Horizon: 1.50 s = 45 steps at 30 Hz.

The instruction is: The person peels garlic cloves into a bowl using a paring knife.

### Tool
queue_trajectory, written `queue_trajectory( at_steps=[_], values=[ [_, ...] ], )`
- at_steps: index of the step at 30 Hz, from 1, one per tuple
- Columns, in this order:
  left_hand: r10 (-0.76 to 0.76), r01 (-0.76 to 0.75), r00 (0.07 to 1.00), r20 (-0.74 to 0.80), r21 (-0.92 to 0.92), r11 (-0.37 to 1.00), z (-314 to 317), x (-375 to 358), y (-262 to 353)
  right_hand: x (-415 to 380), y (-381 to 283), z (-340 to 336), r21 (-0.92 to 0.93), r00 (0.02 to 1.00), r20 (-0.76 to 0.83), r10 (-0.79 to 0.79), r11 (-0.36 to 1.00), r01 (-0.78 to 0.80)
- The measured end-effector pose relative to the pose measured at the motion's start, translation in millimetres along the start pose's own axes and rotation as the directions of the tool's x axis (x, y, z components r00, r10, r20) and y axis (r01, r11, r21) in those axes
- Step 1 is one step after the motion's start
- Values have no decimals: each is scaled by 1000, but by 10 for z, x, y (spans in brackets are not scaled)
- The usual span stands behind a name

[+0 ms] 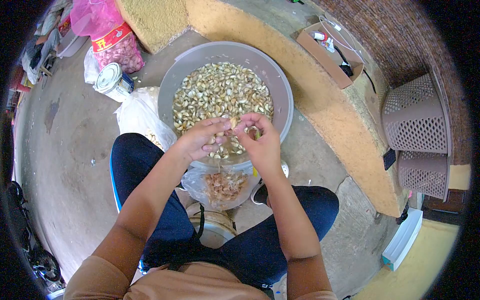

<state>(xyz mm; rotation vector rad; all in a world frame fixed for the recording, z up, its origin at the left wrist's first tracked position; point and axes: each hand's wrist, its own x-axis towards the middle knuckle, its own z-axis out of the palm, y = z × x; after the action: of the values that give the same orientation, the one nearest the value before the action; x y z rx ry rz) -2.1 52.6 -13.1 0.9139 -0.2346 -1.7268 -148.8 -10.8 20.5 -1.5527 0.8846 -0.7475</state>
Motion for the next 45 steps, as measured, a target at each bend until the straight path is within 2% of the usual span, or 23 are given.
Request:
queue_trajectory(
  at_steps=[2, 5, 8, 11, 15, 18, 20, 23, 26, 29, 32, 35, 41, 45],
  values=[
    [34, -35, 999, -8, -7, 999, 22, -8, 4, 9, 16, 9, -11, 998, -12, -56, 998, 56],
    [63, -63, 998, -8, -21, 998, 44, -18, 27, 38, 119, -119, 69, 961, 83, 266, 960, -271],
    [72, -71, 997, 5, -27, 997, 35, -38, 34, 62, 123, -199, 12, 875, 252, 413, 903, -430],
    [89, -89, 996, 7, -17, 996, 45, -42, 34, 51, 110, -181, -100, 888, 276, 368, 930, -354],
    [61, -62, 998, 23, 17, 998, 72, -80, 88, 51, 122, -178, -63, 904, 292, 312, 950, -307],
    [115, -115, 988, 101, -1, 993, -20, -39, 63, 67, 81, -183, -75, 895, 318, 313, 949, -305],
    [122, -124, 990, 68, 20, 992, 3, -62, 85, 71, 73, -196, -91, 888, 332, 316, 948, -304],
    [98, -102, 993, 65, 55, 993, -14, -71, 103, 68, 34, -194, -194, 908, 311, 280, 954, -228],
    [87, -92, 994, 73, 70, 993, -1, -76, 105, 38, 7, -194, -50, 885, 364, 290, 955, -293],
    [64, -77, 992, 107, 117, 990, -19, -76, 117, 14, 41, -151, -145, 928, 362, 94, 988, -44],
    [39, -56, 994, 101, 177, 983, -17, -72, 126, -2, -55, -130, -245, 940, 336, 65, 969, 21],
    [22, -42, 994, 105, 199, 979, 4, -92, 145, 1, -55, -152, -319, 939, 341, 36, 944, 80],
    [11, -44, 991, 131, 258, 965, -4, -101, 161, 1, -98, -136, -374, 960, 278, 33, 924, 76],
    [-14, -27, 990, 140, 282, 959, 2, -112, 165, 1, -116, -145, -401, 953, 301, 22, 910, 105]
  ],
)
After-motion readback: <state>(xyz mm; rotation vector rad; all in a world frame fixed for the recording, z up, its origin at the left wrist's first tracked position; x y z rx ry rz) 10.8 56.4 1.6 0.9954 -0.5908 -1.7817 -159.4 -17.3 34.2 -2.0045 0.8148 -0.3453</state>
